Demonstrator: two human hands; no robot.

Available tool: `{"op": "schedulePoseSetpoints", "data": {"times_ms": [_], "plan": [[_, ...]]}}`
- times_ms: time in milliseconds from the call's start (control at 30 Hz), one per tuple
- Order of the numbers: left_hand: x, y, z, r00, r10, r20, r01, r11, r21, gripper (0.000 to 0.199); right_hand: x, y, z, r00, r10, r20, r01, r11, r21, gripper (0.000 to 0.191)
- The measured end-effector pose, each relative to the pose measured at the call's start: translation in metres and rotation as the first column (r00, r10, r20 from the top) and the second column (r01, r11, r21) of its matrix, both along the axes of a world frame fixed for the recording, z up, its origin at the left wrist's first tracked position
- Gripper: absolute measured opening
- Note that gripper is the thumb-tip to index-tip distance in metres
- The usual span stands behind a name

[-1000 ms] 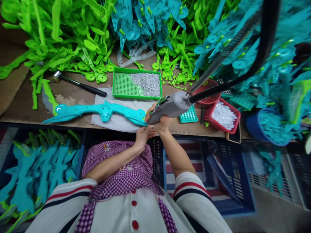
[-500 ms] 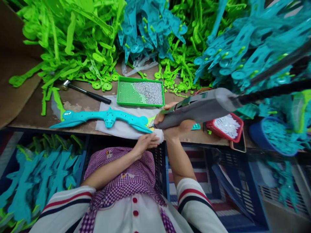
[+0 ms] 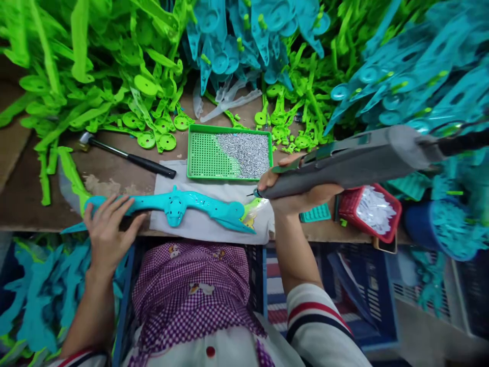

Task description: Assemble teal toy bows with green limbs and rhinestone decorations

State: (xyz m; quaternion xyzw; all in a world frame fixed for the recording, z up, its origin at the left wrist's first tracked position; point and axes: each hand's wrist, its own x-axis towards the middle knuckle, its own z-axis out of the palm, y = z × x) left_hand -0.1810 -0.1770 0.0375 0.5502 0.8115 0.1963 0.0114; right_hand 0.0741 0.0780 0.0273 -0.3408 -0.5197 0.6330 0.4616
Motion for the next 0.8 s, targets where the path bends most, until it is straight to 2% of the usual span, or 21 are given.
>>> {"op": "schedulePoseSetpoints", "data": {"times_ms": [100,233,400,600,800], "plan": [[0.004,0.004,-0.004,0.999,-0.041,0.002,0.041,0.995,-0.091,0.049,-0.012,0.009,-0.005,1.000,-0.017,0.015,0.017,1.000,0.010,0.081],[0.008,0.009,-0.006,0.999,-0.025,-0.023,0.021,0.985,-0.172,0.051,-0.030,0.024,-0.011,0.999,-0.051,0.003,0.051,0.999,0.010,0.080],[0.007,0.013,-0.010,0.999,0.015,-0.052,-0.021,0.992,-0.125,0.045,-0.048,0.037,-0.023,0.994,-0.100,-0.032,0.101,0.995,0.013,0.081],[0.009,0.012,-0.013,0.998,0.050,-0.041,-0.054,0.992,-0.112,0.042,-0.060,0.033,-0.034,0.992,-0.111,-0.066,0.109,0.993,-0.040,0.079],[0.010,0.011,-0.013,0.997,0.070,-0.034,-0.074,0.987,-0.141,0.039,-0.060,0.035,-0.050,0.990,-0.134,-0.047,0.136,0.990,0.032,0.078]]}}
